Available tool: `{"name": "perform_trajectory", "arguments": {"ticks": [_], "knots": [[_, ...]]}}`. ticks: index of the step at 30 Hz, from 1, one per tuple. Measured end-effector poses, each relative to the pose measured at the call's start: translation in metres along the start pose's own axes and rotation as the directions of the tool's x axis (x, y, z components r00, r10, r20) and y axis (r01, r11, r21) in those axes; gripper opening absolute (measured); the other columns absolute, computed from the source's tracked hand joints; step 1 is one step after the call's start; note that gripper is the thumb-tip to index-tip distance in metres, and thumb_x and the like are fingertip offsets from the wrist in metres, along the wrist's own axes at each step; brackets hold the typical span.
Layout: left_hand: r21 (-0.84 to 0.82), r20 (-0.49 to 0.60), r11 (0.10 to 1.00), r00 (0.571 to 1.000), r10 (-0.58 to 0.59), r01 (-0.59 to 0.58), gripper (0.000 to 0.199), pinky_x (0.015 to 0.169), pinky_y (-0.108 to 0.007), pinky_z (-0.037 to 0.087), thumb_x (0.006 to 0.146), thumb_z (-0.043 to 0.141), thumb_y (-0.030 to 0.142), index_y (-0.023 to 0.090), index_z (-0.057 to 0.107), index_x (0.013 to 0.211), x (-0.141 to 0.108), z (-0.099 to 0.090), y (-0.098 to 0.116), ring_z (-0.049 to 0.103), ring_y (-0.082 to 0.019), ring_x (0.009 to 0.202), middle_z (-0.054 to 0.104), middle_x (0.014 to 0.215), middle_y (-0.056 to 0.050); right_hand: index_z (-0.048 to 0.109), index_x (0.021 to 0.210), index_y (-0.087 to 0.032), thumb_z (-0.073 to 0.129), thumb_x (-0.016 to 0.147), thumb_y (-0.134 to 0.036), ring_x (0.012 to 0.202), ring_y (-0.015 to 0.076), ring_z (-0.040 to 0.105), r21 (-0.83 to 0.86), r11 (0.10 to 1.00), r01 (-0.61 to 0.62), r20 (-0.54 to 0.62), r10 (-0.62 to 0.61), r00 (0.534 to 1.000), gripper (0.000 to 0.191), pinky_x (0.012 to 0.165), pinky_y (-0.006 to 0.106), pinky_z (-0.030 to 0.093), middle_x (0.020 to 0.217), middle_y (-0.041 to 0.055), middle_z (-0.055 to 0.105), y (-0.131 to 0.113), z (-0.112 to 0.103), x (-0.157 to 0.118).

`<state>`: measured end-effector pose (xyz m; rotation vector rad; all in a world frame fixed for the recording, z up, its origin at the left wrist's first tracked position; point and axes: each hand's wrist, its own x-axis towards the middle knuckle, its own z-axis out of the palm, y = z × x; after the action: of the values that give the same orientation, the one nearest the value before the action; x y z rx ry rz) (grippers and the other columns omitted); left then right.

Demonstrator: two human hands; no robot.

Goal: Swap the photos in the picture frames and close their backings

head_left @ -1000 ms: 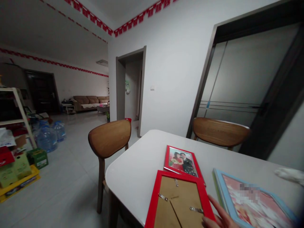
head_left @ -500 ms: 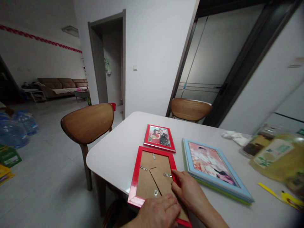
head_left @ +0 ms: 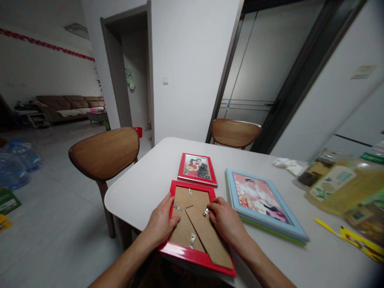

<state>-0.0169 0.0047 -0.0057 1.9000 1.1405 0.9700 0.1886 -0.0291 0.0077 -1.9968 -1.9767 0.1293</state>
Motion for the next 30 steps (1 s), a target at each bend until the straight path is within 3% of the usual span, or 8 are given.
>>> {"name": "perform_trajectory", "arguments": {"ticks": [5, 9, 12, 16, 21, 25, 30], "knots": [[-0.011, -0.03, 1.0, 0.999, -0.022, 0.021, 0.054, 0.101, -0.032, 0.022, 0.061, 0.056, 0.011, 0.018, 0.048, 0.114, -0.002, 0.003, 0.001, 0.034, -0.021, 0.118, 0.039, 0.128, -0.005, 0.064, 0.087, -0.016, 0.042, 0.074, -0.021, 0.083, 0.0193, 0.05, -0.055, 0.998, 0.005, -0.065, -0.009, 0.998, 0.026, 0.075, 0.029, 0.036, 0.089, 0.0096, 0.057, -0.001, 0.0, -0.002], [0.006, -0.054, 1.0, 0.998, -0.019, 0.02, 0.051, 0.101, -0.032, 0.023, 0.063, 0.054, 0.012, 0.017, 0.048, 0.114, -0.002, 0.006, -0.002, 0.035, -0.021, 0.118, 0.041, 0.128, -0.006, 0.062, 0.094, -0.016, 0.042, 0.076, -0.026, 0.092, 0.0199, 0.048, 0.012, 0.996, 0.089, -0.099, -0.088, 0.991, 0.028, 0.08, 0.029, 0.035, 0.099, 0.0101, 0.056, -0.024, 0.002, 0.005], [0.041, -0.054, 0.999, 0.999, 0.0, 0.002, 0.049, 0.1, -0.033, 0.024, 0.066, 0.052, 0.013, 0.016, 0.047, 0.115, -0.002, 0.008, -0.003, 0.035, -0.022, 0.117, 0.04, 0.128, -0.007, 0.064, 0.082, -0.018, 0.042, 0.077, -0.028, 0.084, 0.0163, 0.05, 0.08, 0.98, 0.183, -0.046, -0.179, 0.983, 0.025, 0.075, 0.024, 0.036, 0.089, 0.0074, 0.058, -0.047, 0.01, 0.016], [0.015, -0.048, 1.0, 0.999, -0.003, 0.004, 0.047, 0.101, -0.033, 0.023, 0.068, 0.05, 0.013, 0.016, 0.048, 0.115, -0.002, 0.008, -0.002, 0.035, -0.022, 0.117, 0.041, 0.127, -0.007, 0.062, 0.068, -0.018, 0.043, 0.077, -0.027, 0.075, 0.0156, 0.05, 0.05, 0.981, 0.189, -0.031, -0.187, 0.982, 0.023, 0.069, 0.024, 0.036, 0.077, 0.0067, 0.058, -0.062, 0.021, 0.028], [0.005, -0.048, 1.0, 0.999, -0.021, 0.021, 0.05, 0.101, -0.033, 0.022, 0.066, 0.05, 0.01, 0.016, 0.048, 0.115, -0.002, 0.007, 0.0, 0.035, -0.022, 0.118, 0.04, 0.128, -0.006, 0.063, 0.07, -0.016, 0.037, 0.079, -0.022, 0.076, 0.0164, 0.051, 0.059, 0.983, 0.171, -0.041, -0.169, 0.985, 0.028, 0.071, 0.026, 0.036, 0.077, 0.0087, 0.058, -0.059, 0.024, 0.033], [0.055, -0.039, 0.998, 0.999, 0.001, 0.001, 0.049, 0.101, -0.033, 0.024, 0.068, 0.048, 0.011, 0.014, 0.046, 0.117, -0.003, 0.008, 0.0, 0.035, -0.022, 0.118, 0.039, 0.128, -0.008, 0.063, 0.091, -0.016, 0.037, 0.078, -0.021, 0.086, 0.015, 0.051, 0.15, 0.967, 0.206, -0.001, -0.208, 0.978, 0.029, 0.079, 0.024, 0.037, 0.09, 0.0076, 0.06, -0.046, 0.012, 0.025], [0.121, -0.047, 0.993, 0.999, 0.01, -0.004, 0.046, 0.101, -0.033, 0.025, 0.07, 0.045, 0.011, 0.014, 0.046, 0.116, -0.002, 0.008, 0.0, 0.036, -0.021, 0.117, 0.04, 0.128, -0.008, 0.06, 0.098, -0.023, 0.052, 0.062, -0.017, 0.109, 0.0183, 0.041, 0.363, 0.914, 0.183, 0.243, -0.283, 0.928, 0.037, 0.093, 0.031, 0.029, 0.12, 0.0055, 0.045, -0.032, -0.013, -0.006]]}}
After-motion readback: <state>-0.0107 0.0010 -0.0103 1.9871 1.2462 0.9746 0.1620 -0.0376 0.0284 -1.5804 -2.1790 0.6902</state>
